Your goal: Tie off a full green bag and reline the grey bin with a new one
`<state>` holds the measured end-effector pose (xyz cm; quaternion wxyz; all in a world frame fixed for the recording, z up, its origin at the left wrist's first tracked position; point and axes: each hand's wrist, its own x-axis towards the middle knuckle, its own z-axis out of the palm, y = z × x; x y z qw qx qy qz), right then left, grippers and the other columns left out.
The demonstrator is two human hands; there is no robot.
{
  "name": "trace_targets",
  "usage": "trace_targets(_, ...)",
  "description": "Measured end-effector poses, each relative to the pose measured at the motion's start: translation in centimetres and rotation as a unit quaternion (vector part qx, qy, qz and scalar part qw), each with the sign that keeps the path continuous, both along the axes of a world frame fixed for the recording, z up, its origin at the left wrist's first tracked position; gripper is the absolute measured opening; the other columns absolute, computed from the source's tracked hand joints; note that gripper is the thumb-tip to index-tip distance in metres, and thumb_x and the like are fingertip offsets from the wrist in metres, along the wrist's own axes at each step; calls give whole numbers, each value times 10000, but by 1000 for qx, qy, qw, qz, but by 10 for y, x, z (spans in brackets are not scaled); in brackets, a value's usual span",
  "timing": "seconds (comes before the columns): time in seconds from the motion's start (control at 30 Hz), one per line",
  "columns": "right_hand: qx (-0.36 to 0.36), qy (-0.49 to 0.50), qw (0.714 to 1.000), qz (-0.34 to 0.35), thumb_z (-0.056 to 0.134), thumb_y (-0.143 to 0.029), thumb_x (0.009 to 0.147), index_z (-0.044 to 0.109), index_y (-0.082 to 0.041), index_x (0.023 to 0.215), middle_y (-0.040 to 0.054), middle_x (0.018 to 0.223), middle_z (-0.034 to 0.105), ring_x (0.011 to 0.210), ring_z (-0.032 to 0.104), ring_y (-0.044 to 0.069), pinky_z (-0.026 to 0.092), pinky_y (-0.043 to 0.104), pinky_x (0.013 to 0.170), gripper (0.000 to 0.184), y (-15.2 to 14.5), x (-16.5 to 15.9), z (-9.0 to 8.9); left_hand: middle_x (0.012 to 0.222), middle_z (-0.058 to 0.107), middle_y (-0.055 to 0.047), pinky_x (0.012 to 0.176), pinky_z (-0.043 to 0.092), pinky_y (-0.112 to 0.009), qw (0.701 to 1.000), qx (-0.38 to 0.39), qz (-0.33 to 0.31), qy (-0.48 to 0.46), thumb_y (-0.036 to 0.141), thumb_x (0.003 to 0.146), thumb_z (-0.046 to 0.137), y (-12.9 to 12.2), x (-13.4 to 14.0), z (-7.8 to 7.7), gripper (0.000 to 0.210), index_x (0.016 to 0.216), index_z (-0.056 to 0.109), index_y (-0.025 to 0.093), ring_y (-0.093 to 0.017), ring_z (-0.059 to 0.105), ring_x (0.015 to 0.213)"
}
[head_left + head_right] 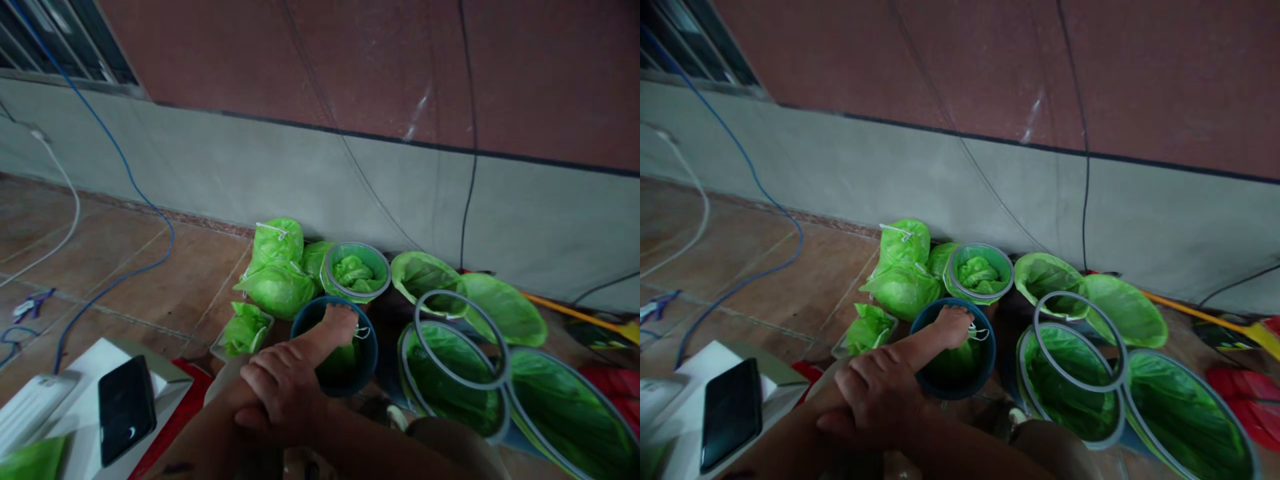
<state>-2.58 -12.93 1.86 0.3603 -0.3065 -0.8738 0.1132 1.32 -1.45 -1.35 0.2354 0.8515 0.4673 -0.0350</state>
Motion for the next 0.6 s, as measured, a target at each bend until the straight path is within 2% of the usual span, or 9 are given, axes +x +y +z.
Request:
trace_targets(0.07,-1,3,1000,9,267,-639,946,611,-157,1050,111,962,683,915,612,222,474,409,911,601,2,4,5,1158,665,-202,922,443,-475,999,19,-27,34,203,807,602,4,0,1,313,1100,682,128,-333,609,1083)
trace_targets(0.13,13,20,1000,16,290,-619,957,591,-160,1138,111,1079,682,1022,604,219,429,414,1013,577,1,11,15,1138,662,-219,903,460,-467,999,28,-18,32,221,843,556,10,0,3,313,1108,665,96,-335,617,1073)
trace_targets(0.23,19,11,1000,3,316,-690,918,543,-173,1268,132,1263,623,1208,536,255,344,454,1113,664,-3,14,22,1147,647,-231,918,458,-481,999,30,-13,22,226,854,539,14,1,1,344,1145,634,69,-348,607,1091)
trace_targets(0.33,4,-16,1000,0,297,-744,887,576,-168,1207,133,1189,656,1137,576,260,406,448,1056,715,-6,6,14,1206,614,-250,966,421,-537,1000,15,-8,26,204,793,622,9,4,-6,443,1215,594,73,-382,560,1162)
trace_targets(0.43,-33,-25,999,30,303,-703,912,600,-170,1117,107,1060,694,1002,618,225,454,414,986,644,-4,3,11,1252,585,-262,984,396,-577,999,-7,-10,29,223,700,736,3,5,-11,608,1269,564,95,-411,536,1185)
trace_targets(0.5,-42,3,998,38,309,-624,950,585,-171,1166,110,1114,685,1054,608,215,428,408,1020,573,0,8,18,1269,574,-262,980,393,-585,1000,-14,-13,24,279,689,762,2,5,-13,676,1302,542,95,-427,530,1182)
trace_targets(0.6,-65,31,997,-10,365,-567,946,569,-165,1237,132,1226,649,1175,562,244,362,445,1085,537,7,19,29,1314,558,-232,1016,359,-565,1000,-18,1,5,301,752,712,0,4,-14,629,1328,530,127,-418,510,1203)
